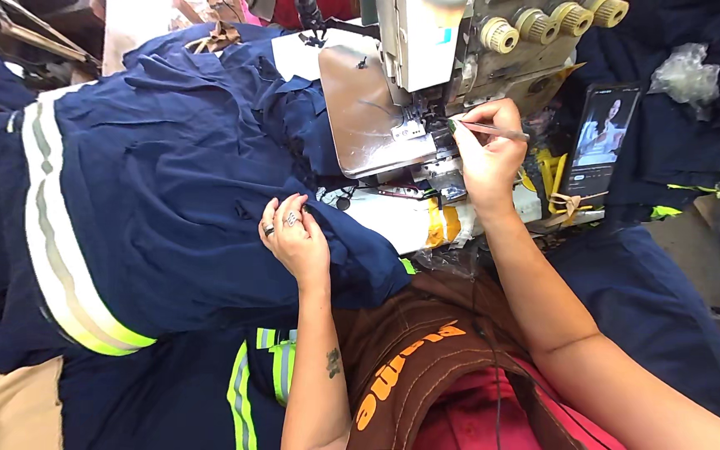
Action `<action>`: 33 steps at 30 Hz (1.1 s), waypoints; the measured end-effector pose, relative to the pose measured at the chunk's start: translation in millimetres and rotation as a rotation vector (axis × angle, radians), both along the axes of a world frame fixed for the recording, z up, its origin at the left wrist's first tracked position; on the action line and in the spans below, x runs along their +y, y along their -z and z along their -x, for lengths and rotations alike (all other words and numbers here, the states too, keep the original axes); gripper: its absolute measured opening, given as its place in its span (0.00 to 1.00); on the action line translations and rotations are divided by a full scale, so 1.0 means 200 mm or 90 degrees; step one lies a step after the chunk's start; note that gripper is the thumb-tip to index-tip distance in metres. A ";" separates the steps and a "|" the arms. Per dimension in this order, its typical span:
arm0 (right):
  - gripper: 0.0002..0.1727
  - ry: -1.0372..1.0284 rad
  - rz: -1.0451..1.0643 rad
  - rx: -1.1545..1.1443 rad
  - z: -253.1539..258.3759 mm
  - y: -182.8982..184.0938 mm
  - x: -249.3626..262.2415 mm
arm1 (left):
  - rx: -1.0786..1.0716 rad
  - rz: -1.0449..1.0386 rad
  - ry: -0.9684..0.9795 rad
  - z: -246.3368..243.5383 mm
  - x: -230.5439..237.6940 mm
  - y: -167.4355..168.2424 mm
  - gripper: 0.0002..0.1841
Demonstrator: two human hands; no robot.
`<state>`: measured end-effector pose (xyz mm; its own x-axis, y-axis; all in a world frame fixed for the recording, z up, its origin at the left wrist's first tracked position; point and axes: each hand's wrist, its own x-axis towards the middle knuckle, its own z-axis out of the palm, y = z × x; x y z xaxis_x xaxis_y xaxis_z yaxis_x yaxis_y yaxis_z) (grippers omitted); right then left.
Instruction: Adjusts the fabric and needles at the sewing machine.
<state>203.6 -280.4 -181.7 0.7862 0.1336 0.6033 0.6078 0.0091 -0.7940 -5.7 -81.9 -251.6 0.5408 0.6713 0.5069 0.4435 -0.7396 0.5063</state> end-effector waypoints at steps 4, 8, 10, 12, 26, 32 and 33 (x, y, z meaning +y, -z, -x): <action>0.15 -0.095 -0.208 0.120 0.02 -0.08 -0.10 | -0.155 0.033 0.018 0.00 -0.08 -0.11 0.17; 0.14 -0.224 -0.245 0.178 0.22 -0.26 -0.33 | -0.252 0.032 0.277 -0.07 -0.34 -0.41 0.16; 0.13 -0.282 -0.264 0.193 0.32 -0.32 -0.41 | -0.275 0.100 0.446 -0.13 -0.48 -0.55 0.18; 0.14 -0.311 -0.273 0.200 0.40 -0.37 -0.46 | -0.292 0.195 0.591 -0.18 -0.58 -0.63 0.19; 0.14 -0.349 -0.137 0.169 0.49 -0.33 -0.60 | -0.223 0.472 0.639 0.13 -0.64 -0.50 0.06; 0.14 -0.109 -0.044 0.038 0.13 -0.25 -0.35 | -0.202 0.340 0.589 0.15 -0.59 -0.43 0.13; 0.12 -0.091 -0.026 0.043 0.08 -0.23 -0.30 | -0.209 0.331 0.583 0.16 -0.58 -0.43 0.14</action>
